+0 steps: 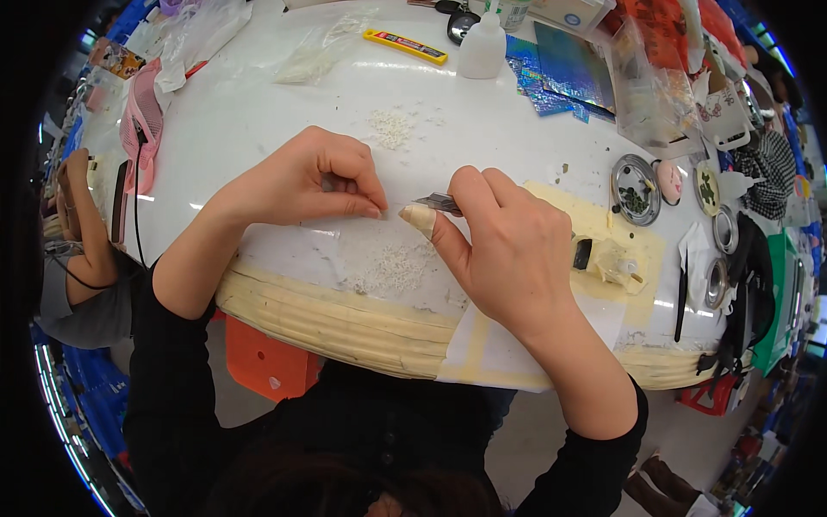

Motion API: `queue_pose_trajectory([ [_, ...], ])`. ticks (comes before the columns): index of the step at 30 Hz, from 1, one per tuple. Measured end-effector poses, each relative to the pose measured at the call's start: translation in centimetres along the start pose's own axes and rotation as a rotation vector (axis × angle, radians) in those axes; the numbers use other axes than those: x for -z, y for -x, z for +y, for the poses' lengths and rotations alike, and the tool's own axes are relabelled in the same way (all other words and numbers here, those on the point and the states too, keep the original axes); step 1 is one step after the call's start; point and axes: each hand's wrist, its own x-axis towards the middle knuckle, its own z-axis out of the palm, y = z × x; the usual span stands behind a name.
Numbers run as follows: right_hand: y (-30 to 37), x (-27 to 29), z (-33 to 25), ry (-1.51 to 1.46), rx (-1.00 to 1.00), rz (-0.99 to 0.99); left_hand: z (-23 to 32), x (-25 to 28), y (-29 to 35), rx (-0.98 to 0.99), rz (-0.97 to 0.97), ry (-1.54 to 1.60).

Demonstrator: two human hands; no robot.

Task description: Assembling small plastic components and toy parts by hand at a factory workbench.

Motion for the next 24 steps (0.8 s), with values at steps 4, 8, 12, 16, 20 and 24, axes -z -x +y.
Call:
queue_pose_trajectory([
  [4, 0.1, -0.3, 0.3, 0.011, 0.011, 0.005, -0.1, -0.1, 0.0, -0.069, -0.022, -0.040],
  [8, 0.1, -0.4, 0.3, 0.005, 0.008, 0.002, 0.4, -0.3, 0.1, -0.148, -0.021, -0.208],
  [12, 0.1, -0.4, 0.2, 0.007, 0.008, -0.008, 0.1, -0.9, 0.2, -0.266, 0.020, -0.374],
  [16, -0.1, -0.2, -0.2, -0.018, -0.003, -0.010, -0.1, -1.2, 0.1, -0.323, 0.099, -0.534],
  [20, 0.1, -0.4, 0.2, -0.020, 0.010, -0.002, 0.0, -1.2, 0.0, -0.143, 0.141, -0.239],
  [24, 0.0, -0.1, 0.1, -0.168, 0.035, 0.053, 0.8, -1.4, 0.0, 0.114, 0.135, 0.489],
])
